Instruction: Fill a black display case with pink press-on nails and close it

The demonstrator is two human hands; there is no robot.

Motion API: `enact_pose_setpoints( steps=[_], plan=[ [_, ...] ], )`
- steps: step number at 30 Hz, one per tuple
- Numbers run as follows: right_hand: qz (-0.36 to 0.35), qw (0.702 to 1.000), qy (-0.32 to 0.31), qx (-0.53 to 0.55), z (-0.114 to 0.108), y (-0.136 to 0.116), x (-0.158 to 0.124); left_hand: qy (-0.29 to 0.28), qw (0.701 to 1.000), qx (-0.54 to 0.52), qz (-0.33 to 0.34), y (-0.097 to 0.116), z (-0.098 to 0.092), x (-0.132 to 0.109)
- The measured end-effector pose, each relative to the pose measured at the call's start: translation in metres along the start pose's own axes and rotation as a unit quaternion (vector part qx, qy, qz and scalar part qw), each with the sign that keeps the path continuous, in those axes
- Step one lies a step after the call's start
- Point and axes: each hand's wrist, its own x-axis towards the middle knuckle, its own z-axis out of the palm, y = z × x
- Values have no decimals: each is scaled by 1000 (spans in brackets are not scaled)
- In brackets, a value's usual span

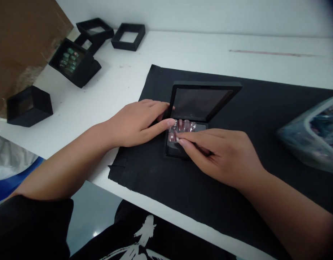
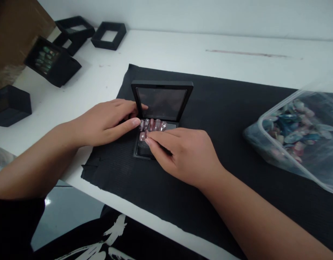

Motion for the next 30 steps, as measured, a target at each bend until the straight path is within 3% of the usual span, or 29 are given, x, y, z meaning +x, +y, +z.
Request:
enact_pose_setpoints(
  steps=[20, 30],
  plan=[
    [74, 991, -40, -105, 5, -12, 5, 6, 1000, 26, 6, 0, 2, 0],
    [51, 991, -52, -112, 4, -12, 7, 8, 1000, 22, 9, 1, 2, 0]
  ],
)
